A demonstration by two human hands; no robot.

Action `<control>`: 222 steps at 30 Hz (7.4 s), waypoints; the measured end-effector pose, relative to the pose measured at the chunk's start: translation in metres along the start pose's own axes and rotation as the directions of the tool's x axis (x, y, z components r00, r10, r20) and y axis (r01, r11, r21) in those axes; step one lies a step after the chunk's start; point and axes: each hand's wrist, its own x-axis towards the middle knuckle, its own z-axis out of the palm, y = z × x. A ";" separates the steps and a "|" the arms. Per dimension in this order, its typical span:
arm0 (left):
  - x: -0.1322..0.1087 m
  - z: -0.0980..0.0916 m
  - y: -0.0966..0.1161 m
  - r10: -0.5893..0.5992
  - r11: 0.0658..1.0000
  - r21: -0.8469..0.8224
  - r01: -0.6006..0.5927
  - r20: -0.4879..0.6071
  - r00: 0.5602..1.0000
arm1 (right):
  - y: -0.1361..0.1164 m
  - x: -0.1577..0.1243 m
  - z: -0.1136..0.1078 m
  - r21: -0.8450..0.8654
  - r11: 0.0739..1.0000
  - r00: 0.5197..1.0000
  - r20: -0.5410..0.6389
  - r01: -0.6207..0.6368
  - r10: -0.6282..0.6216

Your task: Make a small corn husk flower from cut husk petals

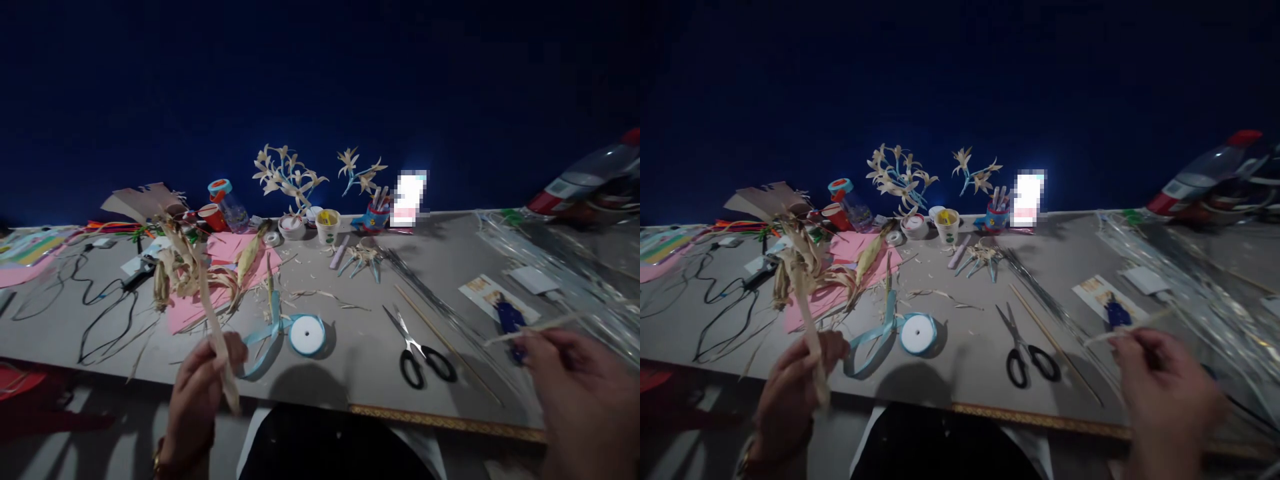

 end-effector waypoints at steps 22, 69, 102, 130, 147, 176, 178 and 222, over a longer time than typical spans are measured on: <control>0.007 0.087 -0.018 -0.037 0.989 0.137 -0.049 0.560 0.828 | -0.070 -0.132 0.074 0.139 0.759 0.218 0.976 -0.636 0.004; -0.003 0.110 -0.026 -0.419 0.698 -0.547 0.463 0.213 0.883 | -0.074 -0.154 0.066 0.409 0.879 0.368 0.878 -0.246 -0.305; -0.022 0.115 -0.026 -0.269 0.928 -0.166 0.333 0.316 0.910 | 0.035 -0.021 0.018 -0.300 0.822 0.837 0.434 0.483 -0.334; -0.029 0.107 -0.022 -0.185 0.955 -0.191 0.226 0.209 0.960 | -0.067 -0.142 0.060 0.257 0.890 0.454 0.889 -0.377 -0.064; -0.025 0.110 -0.033 -0.260 0.948 -0.080 0.307 0.357 0.897 | -0.074 -0.147 0.056 0.315 0.914 0.471 0.866 -0.257 -0.166; -0.023 0.101 -0.040 -0.089 0.992 0.121 0.039 0.436 0.896 | -0.075 -0.152 0.068 0.121 0.577 0.221 0.970 -0.808 0.105; -0.022 0.100 -0.041 -0.098 0.993 0.109 0.055 0.437 0.894 | -0.075 -0.151 0.068 0.116 0.552 0.205 0.974 -0.826 0.101; -0.024 0.101 -0.035 0.083 0.995 0.013 -0.097 0.419 0.904 | -0.077 -0.151 0.063 0.151 0.683 0.248 0.968 -0.715 0.046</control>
